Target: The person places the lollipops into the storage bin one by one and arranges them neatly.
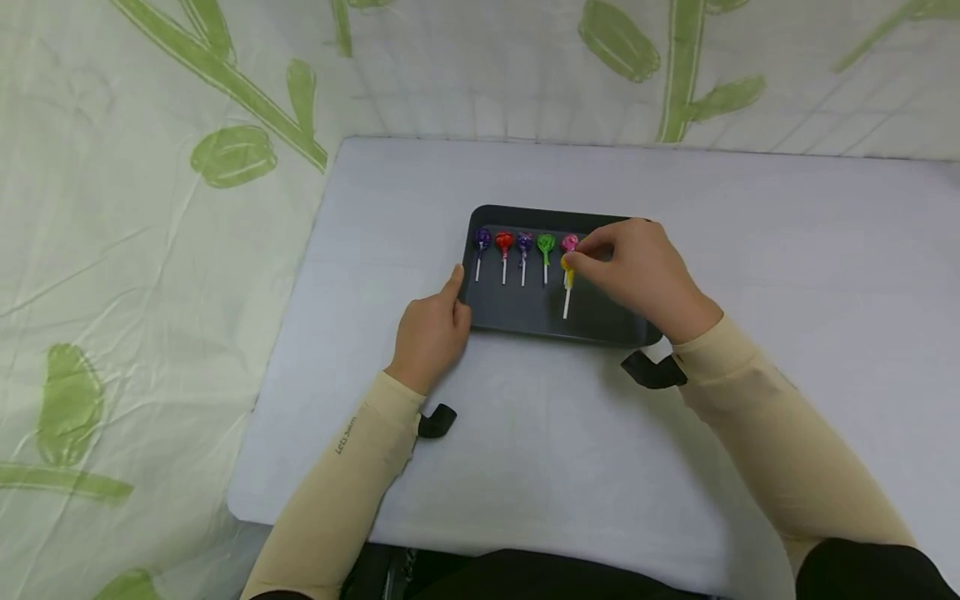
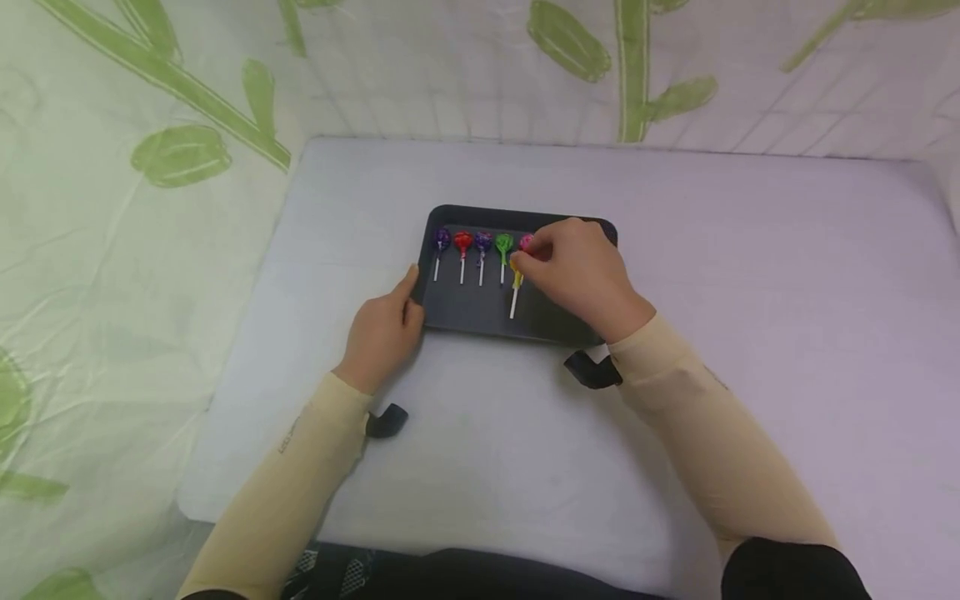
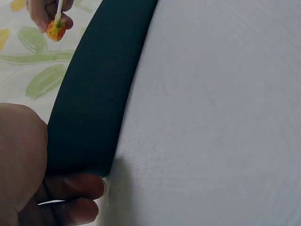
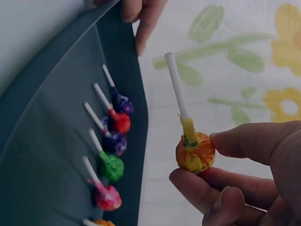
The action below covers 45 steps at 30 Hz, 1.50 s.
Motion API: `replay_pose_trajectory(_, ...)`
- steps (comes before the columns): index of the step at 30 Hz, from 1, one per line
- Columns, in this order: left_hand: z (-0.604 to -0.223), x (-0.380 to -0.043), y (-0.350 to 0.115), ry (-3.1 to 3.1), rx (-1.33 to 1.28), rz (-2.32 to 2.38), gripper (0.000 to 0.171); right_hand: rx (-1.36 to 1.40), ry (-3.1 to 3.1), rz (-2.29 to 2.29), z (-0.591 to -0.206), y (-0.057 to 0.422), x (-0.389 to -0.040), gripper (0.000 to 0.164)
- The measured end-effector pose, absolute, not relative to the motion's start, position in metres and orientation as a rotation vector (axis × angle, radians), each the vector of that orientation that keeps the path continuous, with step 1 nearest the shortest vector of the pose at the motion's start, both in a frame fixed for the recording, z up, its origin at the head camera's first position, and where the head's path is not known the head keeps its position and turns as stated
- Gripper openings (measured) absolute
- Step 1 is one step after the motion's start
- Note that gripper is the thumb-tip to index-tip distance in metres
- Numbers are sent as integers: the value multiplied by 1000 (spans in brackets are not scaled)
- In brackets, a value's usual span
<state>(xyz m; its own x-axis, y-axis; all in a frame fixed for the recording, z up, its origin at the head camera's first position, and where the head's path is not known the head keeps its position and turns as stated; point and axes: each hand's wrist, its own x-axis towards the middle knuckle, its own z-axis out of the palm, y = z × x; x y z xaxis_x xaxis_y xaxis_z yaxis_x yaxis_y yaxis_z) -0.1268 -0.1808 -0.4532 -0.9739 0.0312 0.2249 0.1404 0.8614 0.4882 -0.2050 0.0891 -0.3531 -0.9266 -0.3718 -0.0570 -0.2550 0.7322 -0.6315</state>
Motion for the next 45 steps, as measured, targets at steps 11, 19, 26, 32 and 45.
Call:
replay_pose_trajectory(11, -454, -127, -177, -2824, -124, -767, 54, -517, 2719, -946, -360, 66, -210, 25)
replay_pose_trajectory(19, -454, -127, -176, -2823, -135, -751, 54, -573, 2717, -853, -363, 44, -217, 27)
replay_pose_trajectory(26, -453, -127, -176, -2848, -118, -732, 54, -581, 2707, -800, -364, 26, -219, 26)
replay_pose_trajectory(32, -454, -128, -177, -2837, -140, -711, 54, -574, 2685, -766, -365, 14, -220, 25)
replay_pose_trajectory(45, -454, -129, -177, -2826, -157, -688, 54, -576, 2689, -692, -376, -4, -226, 26)
